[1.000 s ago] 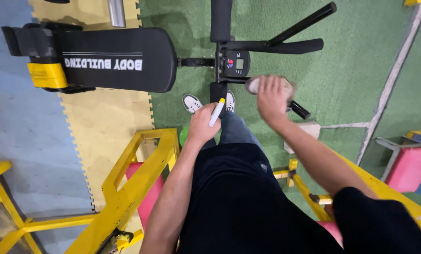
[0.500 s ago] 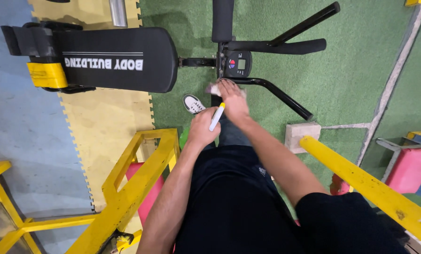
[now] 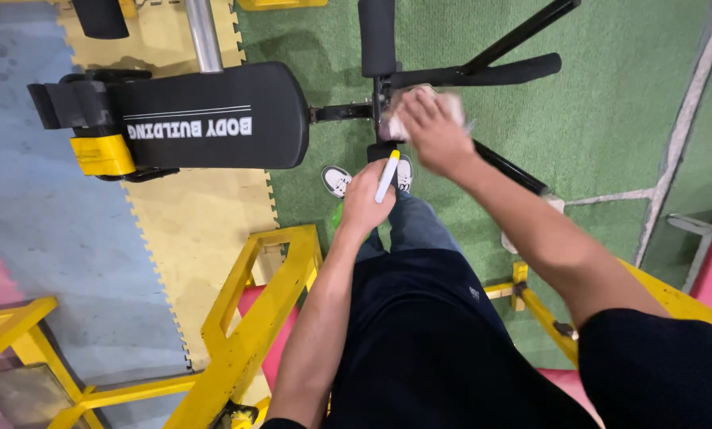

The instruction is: Wipe down various pieces of gym equipment using a spray bottle and a cleaning cloth.

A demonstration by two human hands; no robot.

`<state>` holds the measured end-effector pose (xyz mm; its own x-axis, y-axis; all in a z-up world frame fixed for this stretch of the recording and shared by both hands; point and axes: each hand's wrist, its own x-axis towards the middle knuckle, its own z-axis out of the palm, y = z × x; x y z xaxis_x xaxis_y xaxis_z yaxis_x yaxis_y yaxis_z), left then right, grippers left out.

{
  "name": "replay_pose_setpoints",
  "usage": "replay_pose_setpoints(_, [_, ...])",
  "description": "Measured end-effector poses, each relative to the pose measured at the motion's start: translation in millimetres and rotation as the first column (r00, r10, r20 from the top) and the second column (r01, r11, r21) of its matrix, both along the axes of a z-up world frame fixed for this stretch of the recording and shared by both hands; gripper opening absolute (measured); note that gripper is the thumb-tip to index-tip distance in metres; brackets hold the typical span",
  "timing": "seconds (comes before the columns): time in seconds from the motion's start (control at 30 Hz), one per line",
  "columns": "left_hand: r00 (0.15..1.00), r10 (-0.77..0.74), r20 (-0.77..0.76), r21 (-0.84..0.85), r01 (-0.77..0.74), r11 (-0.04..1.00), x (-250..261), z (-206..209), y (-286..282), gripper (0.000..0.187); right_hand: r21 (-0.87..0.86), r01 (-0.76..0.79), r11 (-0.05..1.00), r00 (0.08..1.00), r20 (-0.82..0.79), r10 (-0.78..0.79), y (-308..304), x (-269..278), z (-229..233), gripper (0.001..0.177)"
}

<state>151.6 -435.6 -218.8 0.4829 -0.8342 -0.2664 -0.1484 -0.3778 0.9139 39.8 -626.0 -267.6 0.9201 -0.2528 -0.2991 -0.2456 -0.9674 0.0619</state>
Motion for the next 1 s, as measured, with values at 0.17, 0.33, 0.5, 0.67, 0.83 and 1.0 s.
replay_pose_setpoints(0.17, [0.999,0.014,0.052,0.008,-0.015,1.000,-2,-5,9,0.041,0.118,0.069,0.991,0.992,0.093,-0.080,7,22,-29,0.068])
replay_pose_setpoints(0.33, [0.999,0.030,0.045,0.077,-0.034,0.996,-5,-9,20,0.044,0.195,0.144,0.970,0.987,0.047,-0.156,4,22,-16,0.064])
replay_pose_setpoints(0.5, [0.994,0.104,0.037,0.074,-0.107,0.991,-8,-3,14,0.045,0.222,-0.135,0.966,0.991,0.049,0.127,-12,-32,11,0.063])
replay_pose_setpoints(0.67, [0.981,0.178,0.071,0.074,-0.183,0.980,-21,-7,1,0.045,0.110,-0.213,0.971,0.975,0.082,0.204,-34,-8,-22,0.060])
replay_pose_setpoints(0.83, [0.949,0.302,0.085,0.136,-0.311,0.941,-38,0,-22,0.043,0.154,-0.310,0.938,0.951,0.062,0.304,-40,13,-22,0.060])
replay_pose_setpoints(1.0, [0.893,0.443,0.084,0.160,-0.450,0.878,-56,9,-39,0.045,0.345,-0.465,0.816,0.879,0.067,0.472,-68,-18,10,0.065])
